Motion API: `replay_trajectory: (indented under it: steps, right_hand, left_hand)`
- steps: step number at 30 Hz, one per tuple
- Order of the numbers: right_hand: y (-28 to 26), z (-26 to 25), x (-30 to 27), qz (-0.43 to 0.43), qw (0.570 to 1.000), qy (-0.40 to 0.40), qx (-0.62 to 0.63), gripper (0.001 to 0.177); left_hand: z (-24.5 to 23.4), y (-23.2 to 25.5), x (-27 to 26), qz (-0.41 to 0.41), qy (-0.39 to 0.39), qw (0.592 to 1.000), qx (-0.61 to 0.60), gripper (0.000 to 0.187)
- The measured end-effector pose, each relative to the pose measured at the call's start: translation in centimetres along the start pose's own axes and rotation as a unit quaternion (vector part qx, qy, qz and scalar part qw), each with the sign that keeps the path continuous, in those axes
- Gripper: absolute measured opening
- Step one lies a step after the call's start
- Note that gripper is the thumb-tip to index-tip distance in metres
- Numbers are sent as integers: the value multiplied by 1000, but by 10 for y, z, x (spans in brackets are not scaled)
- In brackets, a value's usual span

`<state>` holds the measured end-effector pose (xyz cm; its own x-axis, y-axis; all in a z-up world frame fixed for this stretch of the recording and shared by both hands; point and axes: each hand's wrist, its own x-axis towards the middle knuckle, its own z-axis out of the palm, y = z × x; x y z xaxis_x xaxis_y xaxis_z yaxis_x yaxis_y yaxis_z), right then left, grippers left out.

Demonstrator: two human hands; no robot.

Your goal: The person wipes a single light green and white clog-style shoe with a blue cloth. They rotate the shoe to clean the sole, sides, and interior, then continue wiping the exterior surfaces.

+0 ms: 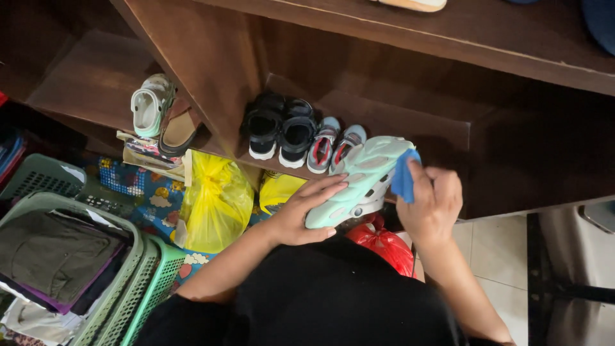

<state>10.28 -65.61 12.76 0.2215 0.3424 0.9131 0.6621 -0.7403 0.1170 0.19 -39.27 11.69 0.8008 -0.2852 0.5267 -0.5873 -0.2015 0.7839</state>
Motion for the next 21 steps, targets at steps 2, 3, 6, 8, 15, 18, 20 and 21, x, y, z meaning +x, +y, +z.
replay_trajectory:
  steps: [2,3,6,8,15,18,20,21]
  right_hand:
    - [3,3,2,1,1000,4,1,28]
    - [4,5,3,0,1000,9,3,28]
    - [-7,-3,0,0,999,1,34,26]
    - [-9,-3,7,-9,1000,10,17,27]
    - [12,10,-10,27,999,11,44,25]
    - [-14,-2,2,28,998,8,61,28]
    - [-9,-1,2,25,999,10,41,28]
    - [-6,0,3,22,999,12,22,28]
  left_hand:
    - [-1,0,1,3,-1,1000,12,84]
    - [-2,0,2,5,0,1000,24,84]
    - [-3,1,3,6,-3,1000,29,83]
    - [-3,0,1,9,-1,999,33,83]
    - [-6,4,-1,23,3,998,55,82]
    - [-5,4,1,32,8,997,64,82]
    - [-4,3,0,34,8,998,61,82]
    - [-5,2,0,36,9,998,57,83]
